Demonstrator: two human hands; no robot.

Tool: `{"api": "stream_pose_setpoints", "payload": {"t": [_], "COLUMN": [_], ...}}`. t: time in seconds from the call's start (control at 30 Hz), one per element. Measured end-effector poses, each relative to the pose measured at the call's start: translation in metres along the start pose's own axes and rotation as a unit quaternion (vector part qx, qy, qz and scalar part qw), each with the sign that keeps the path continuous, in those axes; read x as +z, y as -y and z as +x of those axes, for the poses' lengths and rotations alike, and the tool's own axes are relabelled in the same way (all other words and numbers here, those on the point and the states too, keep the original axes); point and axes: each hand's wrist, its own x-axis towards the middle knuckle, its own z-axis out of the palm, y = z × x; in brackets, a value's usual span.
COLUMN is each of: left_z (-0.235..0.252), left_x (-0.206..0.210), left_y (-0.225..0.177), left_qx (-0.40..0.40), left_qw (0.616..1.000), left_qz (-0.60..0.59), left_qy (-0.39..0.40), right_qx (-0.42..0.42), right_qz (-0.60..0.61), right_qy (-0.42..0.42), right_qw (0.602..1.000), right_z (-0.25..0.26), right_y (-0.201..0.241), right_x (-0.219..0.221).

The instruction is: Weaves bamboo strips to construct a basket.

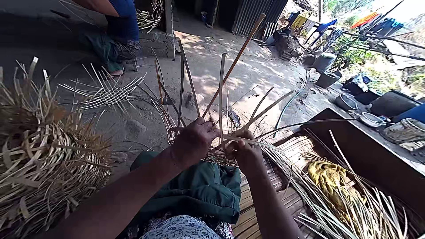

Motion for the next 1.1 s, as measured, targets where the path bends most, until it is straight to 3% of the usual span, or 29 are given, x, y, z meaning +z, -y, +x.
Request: {"api": "stream_pose_setpoints", "payload": {"t": [0.1,0.17,0.23,0.4,0.53,0.67,0.73,0.77,0.83,0.9,1.0,1.1], "left_z": [0.001,0.007,0.011,0.008,0.001,-0.005,-0.006,-0.008,-0.009,-0.008,0.0,0.006], "left_x": [-0.01,-0.025,-0.03,-0.024,-0.021,-0.012,-0.008,-0.007,-0.007,-0.008,-0.014,-0.017], "left_y": [0.006,0.016,0.029,0.032,0.027,0.027,0.023,0.021,0.016,0.011,0.017,0.025], "left_qx": [-0.064,-0.161,-0.231,-0.327,-0.282,-0.231,-0.187,-0.127,0.023,0.108,0.118,0.08], "left_qw": [0.992,0.95,0.906,0.854,0.828,0.873,0.937,0.967,0.992,0.993,0.991,0.996], "left_qz": [-0.104,-0.236,-0.311,-0.381,-0.48,-0.428,-0.294,-0.215,-0.114,-0.047,0.001,-0.015], "left_qy": [0.037,0.125,0.171,0.136,0.067,0.025,-0.011,-0.04,-0.053,0.016,0.065,0.025], "right_qx": [-0.035,-0.069,-0.103,-0.197,-0.24,-0.214,-0.19,-0.181,-0.164,-0.113,-0.07,-0.092], "right_qz": [0.025,0.001,-0.036,-0.201,-0.396,-0.49,-0.509,-0.512,-0.485,-0.411,-0.353,-0.475], "right_qy": [-0.068,-0.093,-0.076,0.015,-0.015,-0.013,0.002,0.009,0.017,0.016,0.003,-0.021], "right_qw": [0.997,0.993,0.991,0.96,0.886,0.845,0.84,0.84,0.859,0.904,0.933,0.875], "right_z": [-0.002,-0.003,-0.006,-0.011,-0.008,-0.008,-0.008,-0.009,-0.006,-0.004,0.002,0.008], "right_y": [-0.009,-0.012,-0.018,-0.029,-0.021,-0.008,-0.005,-0.004,-0.001,0.002,0.01,0.023], "right_x": [0.01,0.016,0.019,0.022,0.016,0.019,0.019,0.019,0.018,0.019,0.018,0.018]}}
